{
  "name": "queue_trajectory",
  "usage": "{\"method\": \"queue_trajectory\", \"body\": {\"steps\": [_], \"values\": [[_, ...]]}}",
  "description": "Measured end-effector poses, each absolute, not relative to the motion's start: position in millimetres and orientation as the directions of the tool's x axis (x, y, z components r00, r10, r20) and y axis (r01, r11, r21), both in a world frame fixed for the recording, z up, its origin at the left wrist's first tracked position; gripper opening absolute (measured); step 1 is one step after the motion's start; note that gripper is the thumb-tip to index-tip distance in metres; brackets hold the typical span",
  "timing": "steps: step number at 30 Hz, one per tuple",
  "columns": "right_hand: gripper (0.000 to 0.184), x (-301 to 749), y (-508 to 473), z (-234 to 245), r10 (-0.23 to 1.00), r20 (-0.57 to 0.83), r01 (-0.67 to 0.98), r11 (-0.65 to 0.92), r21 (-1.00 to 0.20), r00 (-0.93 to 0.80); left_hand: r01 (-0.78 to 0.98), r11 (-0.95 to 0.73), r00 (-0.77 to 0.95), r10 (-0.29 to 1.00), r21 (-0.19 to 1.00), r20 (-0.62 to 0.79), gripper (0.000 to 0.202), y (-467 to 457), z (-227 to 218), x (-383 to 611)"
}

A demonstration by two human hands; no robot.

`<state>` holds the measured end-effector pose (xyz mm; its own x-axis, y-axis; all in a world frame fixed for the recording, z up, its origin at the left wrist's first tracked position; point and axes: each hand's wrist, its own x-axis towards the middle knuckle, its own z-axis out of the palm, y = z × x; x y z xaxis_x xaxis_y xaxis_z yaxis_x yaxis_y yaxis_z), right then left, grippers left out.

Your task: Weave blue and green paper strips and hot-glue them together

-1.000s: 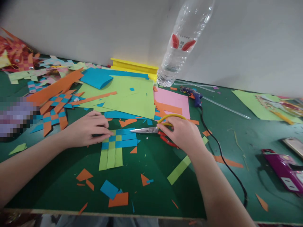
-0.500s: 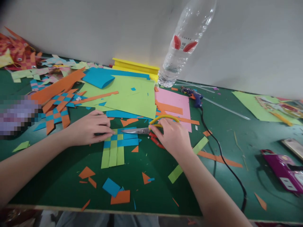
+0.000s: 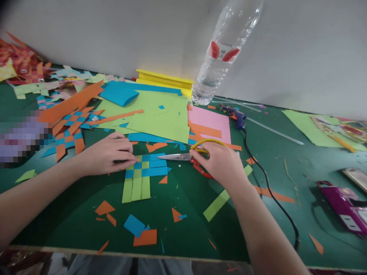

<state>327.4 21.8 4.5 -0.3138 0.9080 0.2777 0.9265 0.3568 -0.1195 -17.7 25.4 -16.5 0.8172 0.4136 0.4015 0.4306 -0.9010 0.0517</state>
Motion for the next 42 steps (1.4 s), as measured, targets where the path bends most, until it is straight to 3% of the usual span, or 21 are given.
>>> {"method": "queue_trajectory", "body": {"steps": [8,14,24,30,36,42], "values": [[0.039,317,15,2,0.826,0.439,0.889,0.443,-0.118,-0.354,0.429,-0.902,0.814,0.407,0.045,0.414,0.038,26,-18,-16],[0.038,310,12,0,0.814,0.386,0.859,0.502,-0.094,-0.433,0.426,-0.903,0.816,0.412,0.060,0.404,0.035,26,-18,-18],[0.036,328,19,4,0.906,0.244,0.908,0.388,-0.156,-0.345,0.411,-0.906,0.821,0.416,0.102,0.392,0.030,26,-18,-20],[0.030,334,20,7,0.908,0.275,0.928,0.357,-0.112,-0.316,0.414,-0.904,0.826,0.424,0.108,0.372,0.030,26,-19,-22],[0.036,323,13,4,0.793,0.442,0.863,0.500,-0.078,-0.419,0.412,-0.902,0.827,0.429,0.128,0.362,0.029,27,-20,-22],[0.037,315,9,2,0.783,0.328,0.815,0.576,-0.058,-0.529,0.407,-0.902,0.831,0.431,0.145,0.352,0.034,26,-20,-22]]}}
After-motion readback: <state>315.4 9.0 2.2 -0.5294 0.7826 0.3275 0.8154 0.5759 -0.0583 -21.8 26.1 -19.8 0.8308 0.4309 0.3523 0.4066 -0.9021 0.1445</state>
